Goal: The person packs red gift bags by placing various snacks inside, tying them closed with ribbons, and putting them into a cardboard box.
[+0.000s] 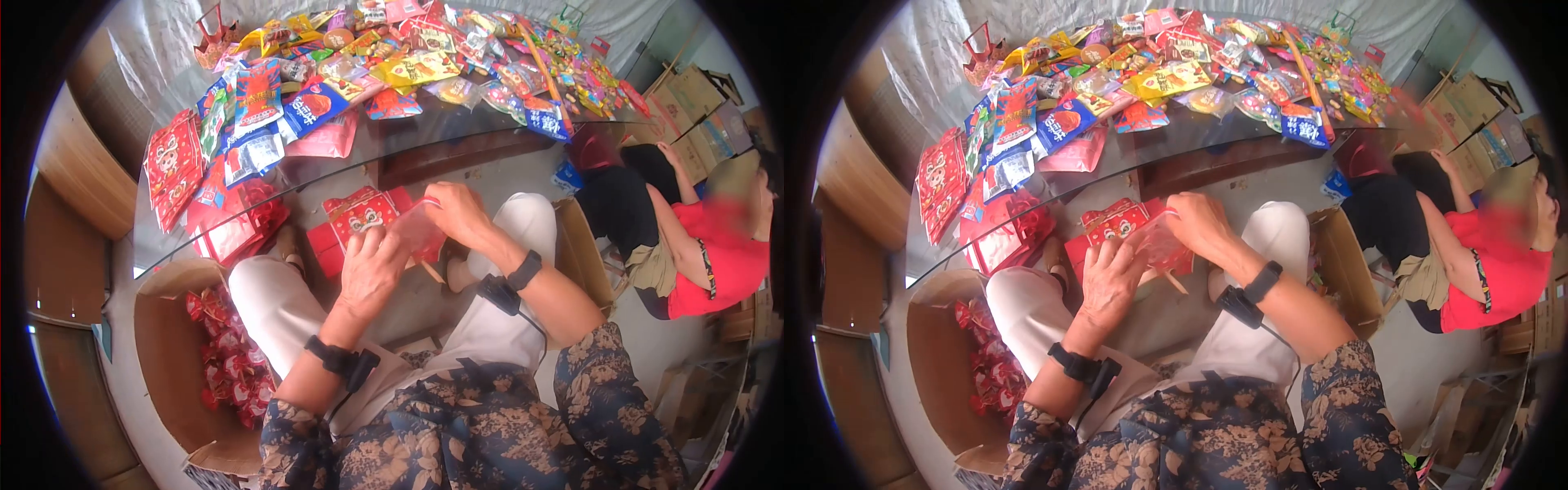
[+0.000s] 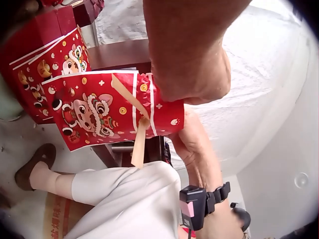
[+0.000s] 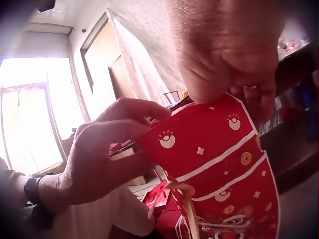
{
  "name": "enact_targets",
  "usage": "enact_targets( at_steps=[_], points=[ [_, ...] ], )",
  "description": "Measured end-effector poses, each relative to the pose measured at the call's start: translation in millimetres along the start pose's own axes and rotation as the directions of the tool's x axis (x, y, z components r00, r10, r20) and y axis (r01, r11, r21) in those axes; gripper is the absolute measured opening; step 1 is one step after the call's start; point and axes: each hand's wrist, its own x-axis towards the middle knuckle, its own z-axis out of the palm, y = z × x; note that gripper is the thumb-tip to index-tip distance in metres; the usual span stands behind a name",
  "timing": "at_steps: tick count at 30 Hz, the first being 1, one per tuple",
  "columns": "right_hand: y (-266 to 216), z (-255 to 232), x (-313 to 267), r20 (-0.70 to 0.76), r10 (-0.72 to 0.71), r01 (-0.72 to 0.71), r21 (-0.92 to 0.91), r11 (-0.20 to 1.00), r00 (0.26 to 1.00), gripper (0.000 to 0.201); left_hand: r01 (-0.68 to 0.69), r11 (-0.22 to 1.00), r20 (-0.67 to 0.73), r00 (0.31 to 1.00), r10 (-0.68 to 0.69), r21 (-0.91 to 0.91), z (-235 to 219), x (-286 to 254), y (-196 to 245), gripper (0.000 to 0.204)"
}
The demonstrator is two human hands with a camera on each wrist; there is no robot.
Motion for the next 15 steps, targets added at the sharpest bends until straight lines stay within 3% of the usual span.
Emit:
enact_targets(
  at_steps=[6, 11, 14, 15],
  points=[
    [-8.4, -18.1, -4.1, 0.006, 0.105, -0.105, 0.052, 0.993, 0.994, 0.012, -0.066, 0.991, 0.098, 0.992, 0.078, -0.115, 12.0, -5.4, -5.9, 0.026],
    [-7.5, -21.3, -7.7, 0.094, 0.164, -0.175, 0.127, 0.976, 0.982, 0.016, 0.001, 0.965, 0.091, 0.996, 0.024, -0.264, 21.1, -8.5, -7.8, 0.019],
    [-10.5, -24.6, -10.3, 0.26, 0.26, -0.314, 0.193, 0.93, 0.93, 0.018, 0.043, 0.937, 0.109, 0.994, -0.005, -0.347, 17.5, -7.7, -14.1, 0.014],
    [6.6, -12.0, -10.5, 0.228, 0.145, -0.196, 0.22, 0.956, 0.963, 0.021, 0.08, 0.918, 0.116, 0.993, -0.037, -0.388, 13.5, -7.3, -13.9, 0.013]
  ],
)
